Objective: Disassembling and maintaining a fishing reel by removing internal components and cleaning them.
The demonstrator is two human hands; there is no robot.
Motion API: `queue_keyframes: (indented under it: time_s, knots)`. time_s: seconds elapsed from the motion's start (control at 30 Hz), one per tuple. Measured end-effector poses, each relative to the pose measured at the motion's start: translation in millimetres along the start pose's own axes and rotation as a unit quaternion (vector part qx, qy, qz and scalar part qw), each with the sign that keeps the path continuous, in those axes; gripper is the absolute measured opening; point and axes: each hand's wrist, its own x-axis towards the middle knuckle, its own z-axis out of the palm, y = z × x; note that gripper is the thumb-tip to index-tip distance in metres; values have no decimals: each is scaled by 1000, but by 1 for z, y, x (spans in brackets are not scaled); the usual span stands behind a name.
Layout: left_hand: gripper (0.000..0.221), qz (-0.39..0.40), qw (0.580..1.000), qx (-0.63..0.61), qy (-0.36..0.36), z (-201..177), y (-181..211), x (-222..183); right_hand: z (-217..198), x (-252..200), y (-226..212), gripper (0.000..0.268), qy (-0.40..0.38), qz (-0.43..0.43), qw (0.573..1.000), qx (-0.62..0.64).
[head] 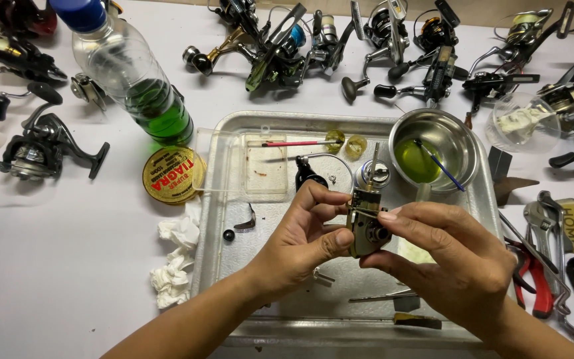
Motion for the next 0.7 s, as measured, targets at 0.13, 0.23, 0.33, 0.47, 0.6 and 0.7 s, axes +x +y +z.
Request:
queue_keyframes:
  time_s: [0.13,0.23,0.33,0.47,0.6,0.7]
  knots:
    - [36,-2,1000,17,-3,-1,0,1,0,1,1,47,7,-1,1000,7]
    - [37,-18,1000,-2,9,-2,0,1,-1,5,2,46,14,-20,999,28]
    - [38,-27,1000,-10,0,-3,-1,1,-3,4,4,47,7,-21,1000,2]
    - [37,-34,999,-28,-13,-3,0,1,-5,7,3,44,11,-35,999,3]
    - [35,-35,998,-38,-27,-2,1,1,-6,7,3,42,20,-35,999,-2]
    - [35,-35,998,-30,-30,-2,2,2,-7,7,2,42,25,-26,999,-3]
